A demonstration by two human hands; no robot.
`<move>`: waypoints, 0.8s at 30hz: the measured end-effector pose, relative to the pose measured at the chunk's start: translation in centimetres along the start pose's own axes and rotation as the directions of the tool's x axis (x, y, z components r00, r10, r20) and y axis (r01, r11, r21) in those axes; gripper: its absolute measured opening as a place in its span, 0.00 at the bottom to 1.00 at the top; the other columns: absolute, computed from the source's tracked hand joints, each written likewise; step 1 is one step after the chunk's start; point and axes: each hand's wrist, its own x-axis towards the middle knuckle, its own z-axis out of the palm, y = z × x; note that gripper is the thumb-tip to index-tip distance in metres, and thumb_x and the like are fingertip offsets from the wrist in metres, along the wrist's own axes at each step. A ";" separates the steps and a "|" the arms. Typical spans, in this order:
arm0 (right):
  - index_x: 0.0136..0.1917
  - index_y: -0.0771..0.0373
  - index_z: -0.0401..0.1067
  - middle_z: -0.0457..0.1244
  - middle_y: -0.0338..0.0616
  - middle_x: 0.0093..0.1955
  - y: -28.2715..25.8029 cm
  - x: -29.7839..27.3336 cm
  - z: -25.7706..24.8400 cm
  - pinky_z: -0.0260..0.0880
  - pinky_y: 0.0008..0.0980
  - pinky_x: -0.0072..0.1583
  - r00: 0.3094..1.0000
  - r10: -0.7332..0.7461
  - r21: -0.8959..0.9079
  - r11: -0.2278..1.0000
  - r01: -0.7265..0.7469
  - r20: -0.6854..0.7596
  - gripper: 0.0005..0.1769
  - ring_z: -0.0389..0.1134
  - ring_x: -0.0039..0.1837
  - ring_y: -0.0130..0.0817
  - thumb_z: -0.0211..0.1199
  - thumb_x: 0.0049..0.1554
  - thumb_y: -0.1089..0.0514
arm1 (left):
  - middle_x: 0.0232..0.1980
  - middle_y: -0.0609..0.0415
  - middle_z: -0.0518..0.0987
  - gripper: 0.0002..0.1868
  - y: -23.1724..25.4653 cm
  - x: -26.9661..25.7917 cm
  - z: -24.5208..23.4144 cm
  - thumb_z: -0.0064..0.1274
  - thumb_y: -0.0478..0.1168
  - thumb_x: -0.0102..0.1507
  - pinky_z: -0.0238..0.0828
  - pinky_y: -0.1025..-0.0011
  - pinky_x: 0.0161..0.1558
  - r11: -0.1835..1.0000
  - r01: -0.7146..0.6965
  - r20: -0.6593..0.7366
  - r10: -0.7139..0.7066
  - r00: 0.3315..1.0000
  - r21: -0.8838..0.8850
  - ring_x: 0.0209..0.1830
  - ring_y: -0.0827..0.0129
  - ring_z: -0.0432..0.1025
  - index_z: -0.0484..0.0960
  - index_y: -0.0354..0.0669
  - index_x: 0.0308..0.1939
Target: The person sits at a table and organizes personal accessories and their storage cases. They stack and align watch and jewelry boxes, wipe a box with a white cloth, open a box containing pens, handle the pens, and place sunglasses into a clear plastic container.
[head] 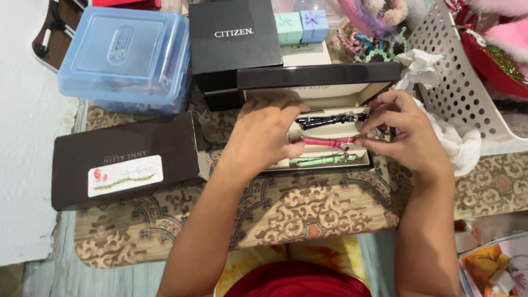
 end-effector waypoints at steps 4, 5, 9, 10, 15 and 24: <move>0.46 0.55 0.81 0.57 0.41 0.59 -0.2 -0.1 0.1 0.66 0.33 0.61 0.999 -0.041 -0.029 0.999 0.040 -0.026 0.16 0.63 0.61 0.35 0.79 0.43 0.55 | 0.32 0.50 0.81 0.38 -0.2 0.1 0.1 0.65 0.54 0.54 0.68 0.52 0.54 1.000 0.011 0.027 -0.011 1.000 0.006 0.39 0.53 0.78 0.71 0.50 0.66; 0.45 0.55 0.80 0.56 0.41 0.56 -0.3 -0.1 0.3 0.65 0.33 0.59 0.998 -0.047 -0.062 0.997 0.044 -0.041 0.18 0.61 0.60 0.35 0.81 0.41 0.53 | 0.33 0.51 0.81 0.35 -0.2 0.1 0.1 0.63 0.53 0.57 0.68 0.52 0.54 1.000 0.023 0.047 -0.022 0.999 -0.013 0.39 0.54 0.78 0.71 0.51 0.65; 0.43 0.53 0.80 0.55 0.40 0.50 -1.0 0.3 1.3 0.62 0.35 0.53 0.990 -0.138 -0.138 0.981 0.135 -0.011 0.21 0.58 0.55 0.37 0.83 0.36 0.50 | 0.35 0.53 0.83 0.23 -0.1 -0.1 -0.1 0.60 0.51 0.61 0.67 0.52 0.57 0.999 -0.002 0.015 0.003 1.000 -0.053 0.41 0.54 0.79 0.74 0.57 0.58; 0.44 0.52 0.81 0.55 0.40 0.50 -1.2 0.4 1.5 0.62 0.35 0.53 0.990 -0.140 -0.134 0.981 0.139 0.000 0.21 0.58 0.55 0.38 0.83 0.36 0.50 | 0.35 0.53 0.83 0.21 -0.1 -0.2 -0.2 0.61 0.51 0.60 0.67 0.52 0.58 0.998 -0.028 -0.021 0.027 0.999 -0.054 0.42 0.54 0.78 0.75 0.59 0.56; 0.50 0.52 0.82 0.57 0.42 0.52 -1.3 0.6 1.5 0.64 0.35 0.57 0.990 -0.137 -0.099 0.985 0.140 0.038 0.19 0.60 0.58 0.40 0.79 0.43 0.57 | 0.39 0.50 0.83 0.18 0.0 -0.1 -0.4 0.63 0.49 0.57 0.63 0.51 0.59 0.998 0.013 0.073 -0.009 0.997 -0.053 0.48 0.53 0.76 0.80 0.61 0.50; 0.51 0.53 0.82 0.59 0.42 0.55 -0.6 0.5 1.7 0.68 0.34 0.59 0.993 -0.113 -0.094 0.989 0.115 0.028 0.16 0.63 0.61 0.39 0.77 0.48 0.61 | 0.48 0.55 0.79 0.15 0.1 -0.4 -0.4 0.65 0.46 0.53 0.61 0.52 0.61 0.999 -0.035 0.026 0.036 0.999 -0.030 0.54 0.55 0.74 0.82 0.60 0.44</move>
